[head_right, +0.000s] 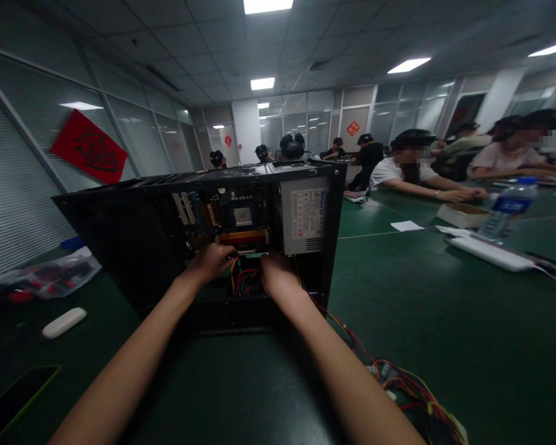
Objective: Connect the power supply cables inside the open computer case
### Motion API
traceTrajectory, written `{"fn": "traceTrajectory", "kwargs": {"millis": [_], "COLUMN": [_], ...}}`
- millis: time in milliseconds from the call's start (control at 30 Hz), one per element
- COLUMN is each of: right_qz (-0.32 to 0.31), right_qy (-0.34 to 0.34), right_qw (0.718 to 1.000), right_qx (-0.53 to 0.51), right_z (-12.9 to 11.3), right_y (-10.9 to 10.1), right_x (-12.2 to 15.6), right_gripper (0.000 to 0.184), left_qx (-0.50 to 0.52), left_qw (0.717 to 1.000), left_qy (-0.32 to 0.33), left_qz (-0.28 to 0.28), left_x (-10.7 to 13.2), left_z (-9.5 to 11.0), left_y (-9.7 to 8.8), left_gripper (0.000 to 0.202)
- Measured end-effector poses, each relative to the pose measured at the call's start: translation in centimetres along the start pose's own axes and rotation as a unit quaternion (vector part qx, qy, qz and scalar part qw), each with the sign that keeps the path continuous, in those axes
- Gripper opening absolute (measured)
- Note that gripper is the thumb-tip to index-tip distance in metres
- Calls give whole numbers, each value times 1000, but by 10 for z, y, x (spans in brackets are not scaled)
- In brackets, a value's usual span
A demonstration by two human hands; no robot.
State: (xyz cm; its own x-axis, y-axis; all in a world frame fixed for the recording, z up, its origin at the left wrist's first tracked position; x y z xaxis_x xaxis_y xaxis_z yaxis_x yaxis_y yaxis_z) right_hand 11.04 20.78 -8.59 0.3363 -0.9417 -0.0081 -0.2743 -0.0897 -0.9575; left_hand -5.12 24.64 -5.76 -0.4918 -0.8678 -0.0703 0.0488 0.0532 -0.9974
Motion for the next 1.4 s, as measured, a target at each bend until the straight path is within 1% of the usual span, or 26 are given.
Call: {"fn": "traceTrajectory", "kwargs": {"millis": [100, 200, 333, 500, 767, 867, 1033, 1267, 1400], "right_qz": [-2, -3, -11, -4, 39, 48, 45, 48, 42], "right_qy": [-1, -6, -7, -26, -78, -78, -79, -83, -85], "right_qw": [1000, 1000, 1000, 1000, 996, 996, 996, 995, 995], "right_qx": [1, 8, 14, 10, -1, -10, -8, 17, 14], "right_z": [0, 0, -1, -5, -13, -13, -15, -18, -19], "right_y": [2, 3, 6, 5, 2, 2, 1, 1, 1], "right_x": [-2, -6, -10, -11, -11, -9, -8, -13, -13], "right_gripper": [28, 28, 27, 25, 29, 29, 29, 27, 27], "left_qx": [-11, -7, 2, 3, -5, -3, 3, -2, -12], "left_qw": [1000, 1000, 1000, 1000, 1000, 1000, 1000, 1000, 1000], "left_qy": [-5, 7, 25, 29, 2, 4, 0, 12, 13], "left_qz": [-6, -8, -2, 11, 25, 22, 26, 28, 21], "left_x": [1, 1, -1, -2, -3, -1, 3, 2, 2], "left_z": [-1, 0, -2, -3, 2, 4, 1, -2, -2], "left_y": [1, 1, 3, 4, 5, 5, 4, 4, 4], "left_gripper": [17, 18, 17, 17, 17, 18, 21, 22, 26]}}
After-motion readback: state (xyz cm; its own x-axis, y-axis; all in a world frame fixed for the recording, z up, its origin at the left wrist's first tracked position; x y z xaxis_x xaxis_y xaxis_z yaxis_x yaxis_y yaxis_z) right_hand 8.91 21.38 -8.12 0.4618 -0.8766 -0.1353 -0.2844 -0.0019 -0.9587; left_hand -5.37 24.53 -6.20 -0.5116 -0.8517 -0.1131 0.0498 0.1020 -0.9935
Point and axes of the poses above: each hand's wrist, its own x-axis away from the middle knuckle, its own y-axis out of the palm, z = x × y, the point moved 6 cm from there along -x, towards the middle knuckle, and after that the axes turned 13 degrees about -z, right-handed, at the moved point
